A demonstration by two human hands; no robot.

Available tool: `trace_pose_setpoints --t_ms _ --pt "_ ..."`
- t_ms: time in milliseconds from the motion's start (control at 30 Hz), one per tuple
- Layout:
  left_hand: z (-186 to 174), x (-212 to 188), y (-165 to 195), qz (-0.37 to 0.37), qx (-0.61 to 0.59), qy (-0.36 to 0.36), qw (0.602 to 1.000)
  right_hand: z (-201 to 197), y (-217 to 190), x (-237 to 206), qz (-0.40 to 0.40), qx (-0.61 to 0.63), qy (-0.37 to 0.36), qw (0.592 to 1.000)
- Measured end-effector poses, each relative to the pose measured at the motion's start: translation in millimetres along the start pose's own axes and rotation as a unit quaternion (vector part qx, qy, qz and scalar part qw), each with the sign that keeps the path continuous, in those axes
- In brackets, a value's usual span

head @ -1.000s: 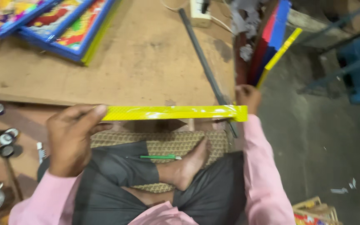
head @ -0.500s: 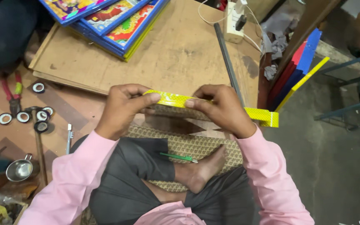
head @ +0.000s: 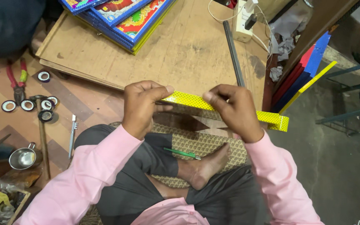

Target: The person applies yellow patterned tape to the edges of a framed artwork depicting a deity. They smooth the tape along each side, fold it over the corners, and press it down to secure the border. The person works on one frame at a time, handling the artwork and tape by hand.

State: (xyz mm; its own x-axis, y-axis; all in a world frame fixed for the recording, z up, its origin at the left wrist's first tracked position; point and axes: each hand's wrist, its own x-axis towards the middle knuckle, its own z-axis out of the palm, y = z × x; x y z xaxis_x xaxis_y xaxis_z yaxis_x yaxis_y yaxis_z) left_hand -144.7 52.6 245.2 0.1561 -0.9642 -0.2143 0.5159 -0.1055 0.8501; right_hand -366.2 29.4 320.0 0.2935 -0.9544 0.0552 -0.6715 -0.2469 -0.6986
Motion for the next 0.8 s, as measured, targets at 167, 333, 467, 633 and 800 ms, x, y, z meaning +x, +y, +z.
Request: trace_pose_setpoints --t_ms 167,333,467,633,800 --pt "5.9 -0.2 3.2 -0.020 -0.026 0.004 0.999 30.6 -9.3 -39.9 -0.369 -0.281 0.239 0.853" --pt "6.7 5.3 1.9 -0.053 -0.057 0.028 0.997 47.3 0.2 -40.2 -0.343 -0.290 0.220 0.866" --pt "12.1 18.9 -2.3 -0.105 -0.044 0.089 0.990 42.9 -1.4 -35.1 -0.282 -0.264 0.186 0.903" --pt "14.9 15.9 11.5 -0.064 -0.002 0.040 0.997 26.5 -7.2 -16.4 -0.213 -0.265 0.053 0.939" --pt "10.9 -31.7 21.1 0.523 0.548 0.037 0.652 22.5 -5.1 -5.3 -0.232 -0.253 0.036 0.939"
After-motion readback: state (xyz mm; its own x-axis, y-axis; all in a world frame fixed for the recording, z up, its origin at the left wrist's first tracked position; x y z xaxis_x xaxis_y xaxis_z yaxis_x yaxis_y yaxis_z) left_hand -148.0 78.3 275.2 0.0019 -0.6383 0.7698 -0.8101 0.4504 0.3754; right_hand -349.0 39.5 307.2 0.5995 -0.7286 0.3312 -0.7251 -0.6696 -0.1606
